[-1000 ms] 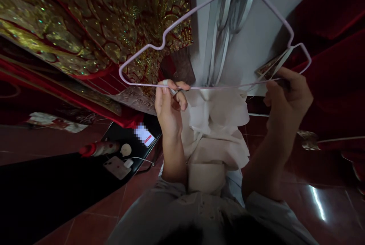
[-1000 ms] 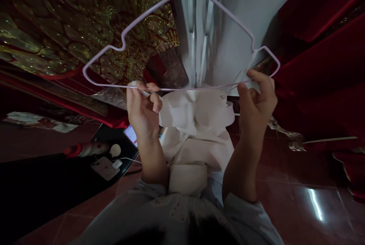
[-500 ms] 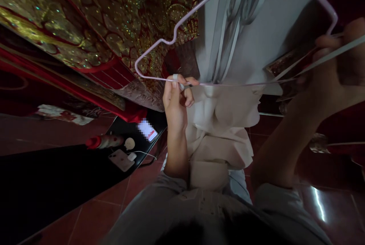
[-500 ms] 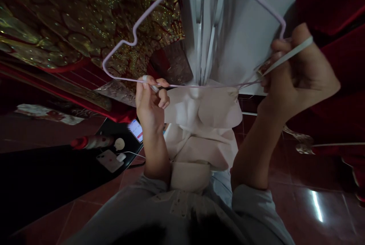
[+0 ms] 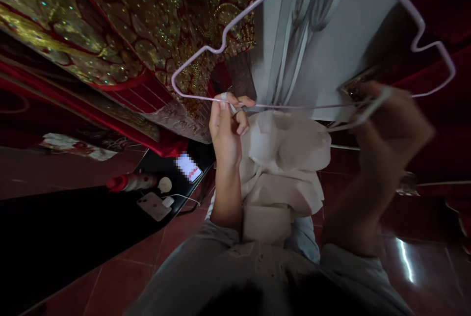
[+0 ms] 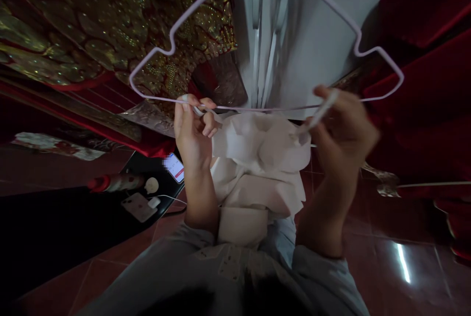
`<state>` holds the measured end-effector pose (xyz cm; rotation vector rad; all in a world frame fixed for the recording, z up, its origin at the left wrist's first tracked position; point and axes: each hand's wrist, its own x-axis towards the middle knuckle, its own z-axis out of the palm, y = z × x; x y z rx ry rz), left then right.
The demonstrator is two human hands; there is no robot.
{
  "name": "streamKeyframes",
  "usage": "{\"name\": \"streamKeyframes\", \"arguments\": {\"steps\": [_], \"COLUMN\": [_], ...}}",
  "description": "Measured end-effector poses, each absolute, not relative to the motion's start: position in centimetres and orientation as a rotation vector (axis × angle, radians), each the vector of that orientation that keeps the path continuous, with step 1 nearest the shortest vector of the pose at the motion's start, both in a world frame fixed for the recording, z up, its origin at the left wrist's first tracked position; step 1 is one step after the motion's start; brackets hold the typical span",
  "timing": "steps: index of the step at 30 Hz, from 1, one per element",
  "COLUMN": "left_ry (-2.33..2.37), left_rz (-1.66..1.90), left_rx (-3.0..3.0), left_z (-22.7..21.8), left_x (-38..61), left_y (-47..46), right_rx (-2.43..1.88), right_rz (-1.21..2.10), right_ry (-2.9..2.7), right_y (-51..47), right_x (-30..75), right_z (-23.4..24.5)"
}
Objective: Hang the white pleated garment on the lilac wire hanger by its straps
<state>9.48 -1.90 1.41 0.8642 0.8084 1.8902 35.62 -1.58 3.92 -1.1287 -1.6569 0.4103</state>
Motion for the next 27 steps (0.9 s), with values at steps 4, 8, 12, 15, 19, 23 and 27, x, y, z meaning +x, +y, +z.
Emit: {"name": "streamKeyframes", "arguments": {"steps": [4, 8, 12, 15, 19, 23, 27], "left_ry": [0.878, 1.040, 1.192, 1.196, 1.113, 1.206, 1.266], "left_rz": [1.933, 2.064, 2.354, 2.372, 2.036, 1.789, 1.863], "left_rx": [0.895, 0.946, 1.059, 1.185, 1.486, 1.675, 1.560], "left_z": [1.3, 0.9, 0.4, 1.4, 5.5, 9.6, 9.1], "left_x": [9.7, 7.2, 1.8, -1.4, -1.2, 1.6, 3.2], "left_y": [-2.3, -2.5, -2.1, -1.8, -1.3, -0.3, 0.6], "right_rx": [-1.104, -1.079, -1.041, -1.050, -1.015, -1.003, -1.025], "right_rz": [0.370, 0.350, 0.358, 0.355, 0.358, 0.322, 0.308], "right_ry": [-1.722, -1.629, -1.595, -1.604, -1.622, -1.603, -1.534], "right_y": [-2.5, -2.4, -2.4, -2.1, -2.0, -2.2, -2.2], "right_x": [31.9, 30.4, 30.5, 31.0, 31.1, 30.8, 30.8], "right_z": [2.9, 1.3, 0.8, 0.8, 0.3, -0.3, -0.5]}}
